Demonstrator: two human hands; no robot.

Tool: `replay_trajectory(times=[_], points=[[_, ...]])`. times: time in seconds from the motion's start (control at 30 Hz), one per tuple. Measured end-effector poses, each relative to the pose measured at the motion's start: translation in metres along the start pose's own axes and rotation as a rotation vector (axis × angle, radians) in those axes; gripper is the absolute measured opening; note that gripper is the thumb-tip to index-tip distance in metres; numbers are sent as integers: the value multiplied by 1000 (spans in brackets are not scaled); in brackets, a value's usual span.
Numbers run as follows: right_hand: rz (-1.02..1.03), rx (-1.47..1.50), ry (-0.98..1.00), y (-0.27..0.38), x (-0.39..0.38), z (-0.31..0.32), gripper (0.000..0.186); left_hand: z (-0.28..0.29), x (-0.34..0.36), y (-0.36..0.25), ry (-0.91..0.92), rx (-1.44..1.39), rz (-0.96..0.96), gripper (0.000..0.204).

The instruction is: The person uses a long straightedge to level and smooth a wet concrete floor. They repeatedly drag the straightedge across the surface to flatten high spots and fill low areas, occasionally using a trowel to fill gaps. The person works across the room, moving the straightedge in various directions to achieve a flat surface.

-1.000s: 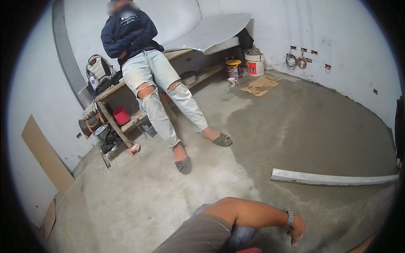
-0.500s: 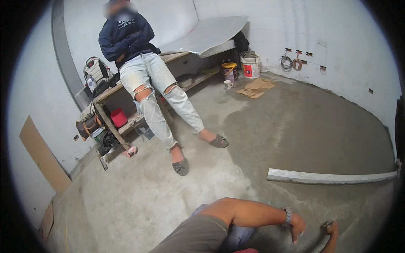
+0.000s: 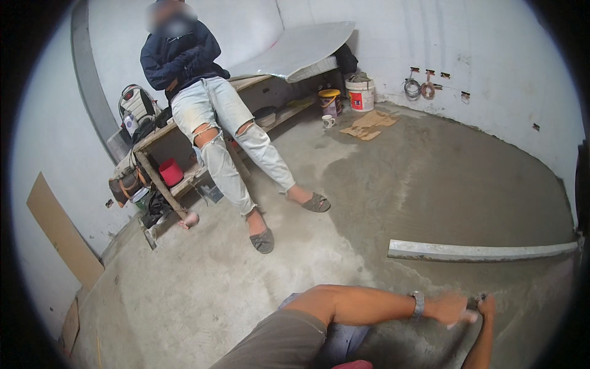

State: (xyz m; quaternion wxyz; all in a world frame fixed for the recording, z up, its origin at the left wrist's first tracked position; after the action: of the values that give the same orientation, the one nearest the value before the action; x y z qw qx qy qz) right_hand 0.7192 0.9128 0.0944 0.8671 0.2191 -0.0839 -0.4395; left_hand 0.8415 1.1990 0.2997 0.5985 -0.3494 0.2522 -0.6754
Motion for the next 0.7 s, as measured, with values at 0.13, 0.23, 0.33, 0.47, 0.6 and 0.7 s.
replay_trajectory(times=[0.13, 0.23, 0.33, 0.47, 0.6, 0.7], points=[[162, 564, -153, 118, -10, 48, 48, 31, 13, 83, -324, -529, 440, 77], [532, 647, -406, 268, -90, 108, 60, 40, 9, 114, -469, -1039, 561, 91], [1145, 541, -507, 351, -165, 115, 72, 33, 8, 114, -507, -1321, 543, 99], [1068, 353, -567, 319, -127, 88, 68, 29, 14, 83, -461, -1454, 354, 96], [425, 672, -50, 167, -14, 33, 65, 45, 3, -9, -19, -1452, 177, 92], [-161, 1412, 308, 88, -1, -30, 66, 40, 1, -19, 253, -1381, 132, 88]])
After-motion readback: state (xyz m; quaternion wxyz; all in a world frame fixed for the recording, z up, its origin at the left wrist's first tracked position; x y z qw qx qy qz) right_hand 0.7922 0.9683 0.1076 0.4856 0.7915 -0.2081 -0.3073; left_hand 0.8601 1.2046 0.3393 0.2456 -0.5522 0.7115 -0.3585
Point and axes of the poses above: each hand's wrist, its own x-axis towards the middle knuckle, its own z-axis out of the back of the hand, y = z × x, the point moved 5 cm from there along x, towards the middle knuckle, and after that the axes turned 4 degrees about -y, right-handed, at the moved point
